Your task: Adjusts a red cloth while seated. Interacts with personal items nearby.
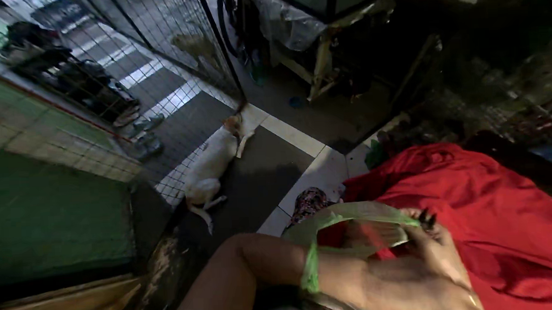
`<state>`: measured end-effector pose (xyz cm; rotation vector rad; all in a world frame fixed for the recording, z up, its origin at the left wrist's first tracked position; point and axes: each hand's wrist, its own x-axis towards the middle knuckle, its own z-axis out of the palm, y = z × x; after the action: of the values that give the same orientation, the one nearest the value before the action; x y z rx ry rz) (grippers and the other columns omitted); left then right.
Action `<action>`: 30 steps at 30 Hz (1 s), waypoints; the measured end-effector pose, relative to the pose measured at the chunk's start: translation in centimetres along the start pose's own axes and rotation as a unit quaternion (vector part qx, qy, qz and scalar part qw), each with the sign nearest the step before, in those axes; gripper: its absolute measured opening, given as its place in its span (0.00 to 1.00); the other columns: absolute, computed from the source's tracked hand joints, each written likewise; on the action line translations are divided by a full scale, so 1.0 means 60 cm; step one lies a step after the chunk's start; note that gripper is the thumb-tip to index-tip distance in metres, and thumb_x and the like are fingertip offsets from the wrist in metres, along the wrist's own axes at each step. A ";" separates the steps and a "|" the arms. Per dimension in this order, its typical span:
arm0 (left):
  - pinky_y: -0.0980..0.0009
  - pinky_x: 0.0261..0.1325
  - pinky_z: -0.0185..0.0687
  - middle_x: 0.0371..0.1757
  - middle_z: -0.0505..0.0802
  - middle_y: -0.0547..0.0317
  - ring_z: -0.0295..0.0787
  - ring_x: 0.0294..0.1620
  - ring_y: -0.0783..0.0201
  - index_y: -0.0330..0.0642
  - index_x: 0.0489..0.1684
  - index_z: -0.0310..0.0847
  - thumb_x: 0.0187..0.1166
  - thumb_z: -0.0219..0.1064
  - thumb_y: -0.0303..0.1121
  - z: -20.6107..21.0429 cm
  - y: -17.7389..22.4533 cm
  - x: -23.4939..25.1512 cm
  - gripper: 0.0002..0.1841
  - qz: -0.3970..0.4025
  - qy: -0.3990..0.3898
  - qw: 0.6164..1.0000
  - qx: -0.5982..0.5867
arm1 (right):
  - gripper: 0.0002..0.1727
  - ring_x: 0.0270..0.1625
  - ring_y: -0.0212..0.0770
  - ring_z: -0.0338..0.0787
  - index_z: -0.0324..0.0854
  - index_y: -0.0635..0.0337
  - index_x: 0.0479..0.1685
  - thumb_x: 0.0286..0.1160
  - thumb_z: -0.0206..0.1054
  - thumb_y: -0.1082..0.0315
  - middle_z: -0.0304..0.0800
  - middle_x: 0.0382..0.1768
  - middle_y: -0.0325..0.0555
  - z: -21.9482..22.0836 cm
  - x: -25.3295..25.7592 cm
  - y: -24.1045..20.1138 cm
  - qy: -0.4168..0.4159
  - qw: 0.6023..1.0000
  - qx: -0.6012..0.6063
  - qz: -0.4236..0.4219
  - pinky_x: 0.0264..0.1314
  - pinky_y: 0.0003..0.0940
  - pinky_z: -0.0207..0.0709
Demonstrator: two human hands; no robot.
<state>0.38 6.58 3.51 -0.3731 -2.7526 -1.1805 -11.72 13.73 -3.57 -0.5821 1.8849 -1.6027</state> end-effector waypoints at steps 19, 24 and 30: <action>0.42 0.81 0.65 0.83 0.70 0.26 0.70 0.81 0.31 0.45 0.96 0.47 0.89 0.53 0.24 -0.036 -0.163 -0.117 0.34 -0.362 -0.196 0.910 -0.044 | 0.07 0.28 0.18 0.81 0.79 0.63 0.49 0.79 0.60 0.75 0.84 0.33 0.30 -0.022 0.002 0.025 -0.045 0.993 -0.077 0.072 0.31 0.14 0.75; 0.48 0.75 0.77 0.73 0.84 0.29 0.83 0.73 0.36 0.30 0.74 0.79 0.84 0.57 0.21 0.007 -0.102 -0.216 0.20 -0.299 0.018 0.951 -0.073 | 0.11 0.27 0.23 0.81 0.80 0.65 0.49 0.76 0.55 0.83 0.86 0.32 0.36 0.006 0.010 0.043 -0.023 0.992 -0.026 0.119 0.30 0.19 0.76; 0.52 0.69 0.83 0.70 0.85 0.29 0.88 0.68 0.38 0.24 0.65 0.83 0.81 0.59 0.21 0.030 -0.085 -0.231 0.17 -0.256 0.058 0.965 -0.003 | 0.14 0.47 0.36 0.90 0.82 0.67 0.61 0.80 0.61 0.77 0.90 0.50 0.51 0.038 -0.013 0.018 -0.186 0.965 -0.183 0.020 0.52 0.37 0.84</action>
<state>12.30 2.04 -4.16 0.4239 -2.8222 -1.2556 -9.55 12.82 -4.73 -0.9227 1.8904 -1.0290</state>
